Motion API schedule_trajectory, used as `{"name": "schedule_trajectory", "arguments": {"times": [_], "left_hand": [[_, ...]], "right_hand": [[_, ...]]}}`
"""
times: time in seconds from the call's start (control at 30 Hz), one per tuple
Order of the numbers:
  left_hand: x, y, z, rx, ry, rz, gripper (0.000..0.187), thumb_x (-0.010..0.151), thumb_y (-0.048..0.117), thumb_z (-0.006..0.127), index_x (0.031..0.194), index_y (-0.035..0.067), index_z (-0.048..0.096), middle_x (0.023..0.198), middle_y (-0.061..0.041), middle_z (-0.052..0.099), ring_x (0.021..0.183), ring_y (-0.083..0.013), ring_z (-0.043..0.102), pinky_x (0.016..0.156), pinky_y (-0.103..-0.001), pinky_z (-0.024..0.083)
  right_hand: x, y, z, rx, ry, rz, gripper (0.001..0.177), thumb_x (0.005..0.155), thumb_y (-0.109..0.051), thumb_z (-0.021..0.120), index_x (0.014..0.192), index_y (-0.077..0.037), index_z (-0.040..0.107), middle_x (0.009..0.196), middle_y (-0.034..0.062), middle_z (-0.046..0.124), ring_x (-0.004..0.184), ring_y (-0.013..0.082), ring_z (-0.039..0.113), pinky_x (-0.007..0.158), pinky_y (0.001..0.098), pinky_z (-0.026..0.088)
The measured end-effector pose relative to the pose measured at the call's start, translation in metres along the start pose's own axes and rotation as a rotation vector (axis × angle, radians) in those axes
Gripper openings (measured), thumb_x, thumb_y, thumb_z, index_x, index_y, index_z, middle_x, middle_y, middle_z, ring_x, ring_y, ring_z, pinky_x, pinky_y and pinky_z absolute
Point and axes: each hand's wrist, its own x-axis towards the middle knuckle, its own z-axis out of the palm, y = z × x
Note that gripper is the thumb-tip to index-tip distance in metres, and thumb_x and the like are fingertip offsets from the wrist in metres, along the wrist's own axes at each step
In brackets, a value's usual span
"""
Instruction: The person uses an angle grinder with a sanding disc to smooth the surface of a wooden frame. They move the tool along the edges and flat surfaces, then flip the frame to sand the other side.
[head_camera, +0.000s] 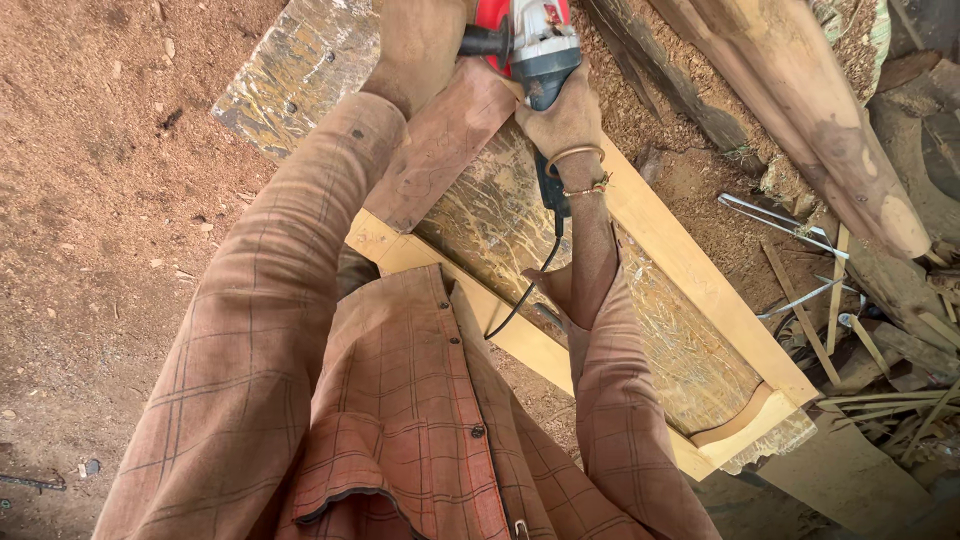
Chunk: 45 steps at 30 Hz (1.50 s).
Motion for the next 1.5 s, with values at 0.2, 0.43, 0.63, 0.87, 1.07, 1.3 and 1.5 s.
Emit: {"name": "schedule_trajectory", "arguments": {"times": [0.2,0.43,0.63,0.87,1.07,1.3,1.5], "left_hand": [[-0.042,0.004,-0.007,-0.036,-0.01,-0.096,0.01,0.082,0.016,0.066,0.076,0.01,0.072,0.073,-0.015,0.071,0.066,-0.0308,0.073,0.059,-0.044,0.055],[-0.053,0.008,0.002,-0.094,0.091,-0.096,0.007,0.082,0.013,0.066,0.083,0.012,0.073,0.074,-0.015,0.071,0.067,-0.0329,0.073,0.059,-0.045,0.056],[-0.065,0.017,0.015,-0.115,0.059,-0.088,0.009,0.088,0.013,0.065,0.091,0.01,0.072,0.07,-0.011,0.071,0.066,-0.031,0.072,0.059,-0.044,0.056],[-0.037,0.03,0.004,-0.05,0.143,-0.018,0.005,0.079,0.016,0.068,0.08,0.012,0.071,0.076,-0.013,0.071,0.073,-0.0313,0.072,0.067,-0.043,0.057],[-0.092,0.011,0.001,-0.104,0.006,-0.06,0.009,0.083,0.014,0.068,0.09,0.012,0.074,0.074,-0.013,0.072,0.07,-0.0335,0.072,0.062,-0.045,0.055],[-0.104,0.049,0.007,-0.099,-0.1,-0.068,0.019,0.083,0.03,0.073,0.081,0.011,0.074,0.07,-0.011,0.073,0.066,-0.0291,0.074,0.056,-0.042,0.055],[-0.059,0.023,0.005,-0.046,-0.039,-0.051,0.009,0.083,0.019,0.07,0.077,0.016,0.075,0.072,-0.008,0.072,0.07,-0.0295,0.073,0.061,-0.044,0.055]], "right_hand": [[-0.013,-0.037,-0.001,-0.187,-0.102,0.151,0.083,0.068,-0.039,0.087,0.126,0.006,0.047,0.093,0.0279,0.073,0.091,0.0446,0.072,0.082,0.0506,0.059],[-0.026,-0.044,-0.007,-0.17,-0.137,0.196,0.105,0.063,-0.03,0.083,0.148,0.003,0.03,0.094,0.0282,0.072,0.089,0.0451,0.072,0.08,0.0509,0.06],[-0.037,-0.032,-0.005,-0.171,-0.156,0.196,0.092,0.066,-0.03,0.083,0.138,0.004,0.039,0.095,0.027,0.073,0.091,0.0441,0.073,0.082,0.0502,0.06],[-0.034,-0.019,-0.02,-0.124,-0.018,0.109,0.081,0.068,-0.035,0.087,0.124,0.004,0.045,0.095,0.0259,0.072,0.089,0.0441,0.073,0.08,0.0498,0.061],[-0.066,-0.034,0.007,-0.108,-0.132,0.185,0.071,0.072,-0.029,0.081,0.125,0.001,0.044,0.09,0.0266,0.072,0.088,0.0468,0.071,0.078,0.0528,0.059],[-0.113,-0.038,-0.012,-0.147,-0.114,0.204,0.087,0.067,-0.027,0.083,0.13,0.009,0.036,0.09,0.0287,0.072,0.086,0.0462,0.072,0.077,0.0514,0.06],[-0.069,-0.047,-0.009,-0.039,-0.112,0.249,0.08,0.072,-0.033,0.085,0.126,0.005,0.041,0.093,0.0277,0.074,0.091,0.0448,0.073,0.08,0.0499,0.059]]}}
